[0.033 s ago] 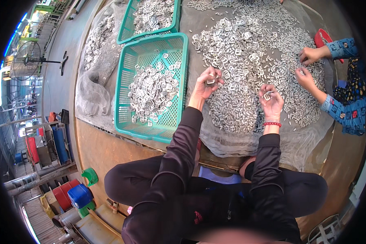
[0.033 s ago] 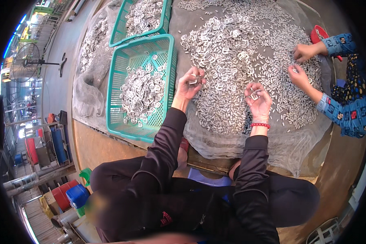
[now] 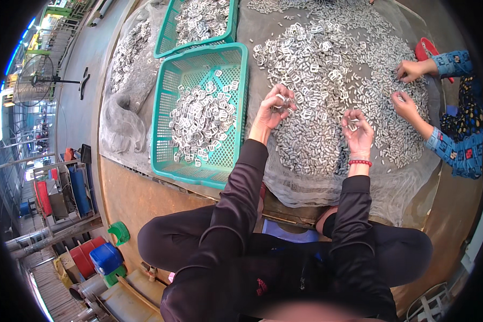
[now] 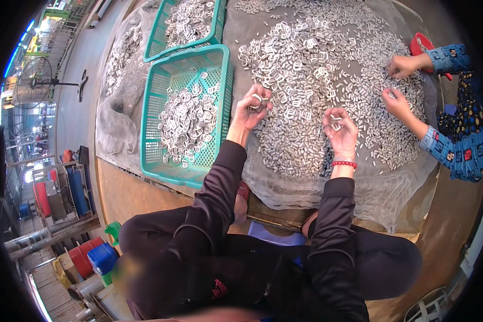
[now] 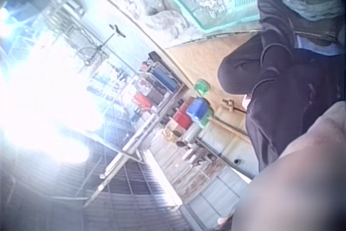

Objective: The person sits cross-legged and sorts small silver metal parts from a large pile on a tarp, placing selected pieces into green plastic baskets. The person handles the parts by hand, picking them up and moving them between the pile and the baskets.

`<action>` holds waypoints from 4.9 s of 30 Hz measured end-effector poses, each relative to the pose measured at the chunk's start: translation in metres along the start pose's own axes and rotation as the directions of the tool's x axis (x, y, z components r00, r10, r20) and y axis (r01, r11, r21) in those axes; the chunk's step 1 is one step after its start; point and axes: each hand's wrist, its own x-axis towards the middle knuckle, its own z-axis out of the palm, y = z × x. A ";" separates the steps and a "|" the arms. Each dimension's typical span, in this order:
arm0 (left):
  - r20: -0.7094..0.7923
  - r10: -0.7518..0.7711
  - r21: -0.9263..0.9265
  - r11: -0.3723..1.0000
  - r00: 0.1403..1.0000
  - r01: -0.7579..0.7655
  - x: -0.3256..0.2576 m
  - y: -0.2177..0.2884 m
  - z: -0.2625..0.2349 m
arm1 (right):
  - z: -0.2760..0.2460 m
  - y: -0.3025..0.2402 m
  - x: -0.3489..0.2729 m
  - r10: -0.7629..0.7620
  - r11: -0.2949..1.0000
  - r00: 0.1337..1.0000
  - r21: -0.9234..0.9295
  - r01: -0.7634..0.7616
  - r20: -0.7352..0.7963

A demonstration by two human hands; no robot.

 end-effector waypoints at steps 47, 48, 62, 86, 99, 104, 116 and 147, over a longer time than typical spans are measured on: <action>0.020 0.033 -0.082 0.996 0.999 -0.031 -0.048 -0.034 0.030 | 0.021 0.020 0.012 -0.222 0.875 0.964 -0.466 0.129 -0.149; -0.003 0.010 -0.151 0.989 1.000 -0.011 -0.049 -0.041 0.033 | 0.036 0.014 0.008 -0.218 0.873 0.971 -0.465 0.149 -0.099; -0.093 0.285 -0.625 0.729 0.954 -0.279 -0.069 0.079 0.025 | 0.082 -0.018 0.000 -0.370 0.376 0.920 -0.884 0.276 0.130; 0.041 0.355 0.989 -0.144 0.934 0.011 0.059 -0.084 -0.025 | -0.037 0.049 0.067 -0.387 -0.047 0.906 -0.978 -0.206 -0.172; 0.070 0.257 0.996 -0.066 0.964 -0.055 0.033 -0.101 0.003 | -0.036 0.064 0.046 -0.011 0.409 0.996 -0.909 -0.078 -0.090; 0.152 0.358 0.984 0.034 0.921 -0.176 -0.002 -0.094 0.042 | -0.006 0.048 0.018 -0.031 0.749 1.000 -0.662 0.022 -0.003; 0.247 0.523 0.967 -0.076 0.816 -0.244 -0.041 -0.056 0.071 | 0.057 -0.003 -0.040 -0.084 0.672 0.993 -0.732 0.115 0.079; 0.144 -0.150 -0.162 0.972 0.978 0.173 -0.068 -0.044 0.038 | -0.029 0.026 0.007 -0.411 -0.070 0.909 -0.991 -0.111 -0.073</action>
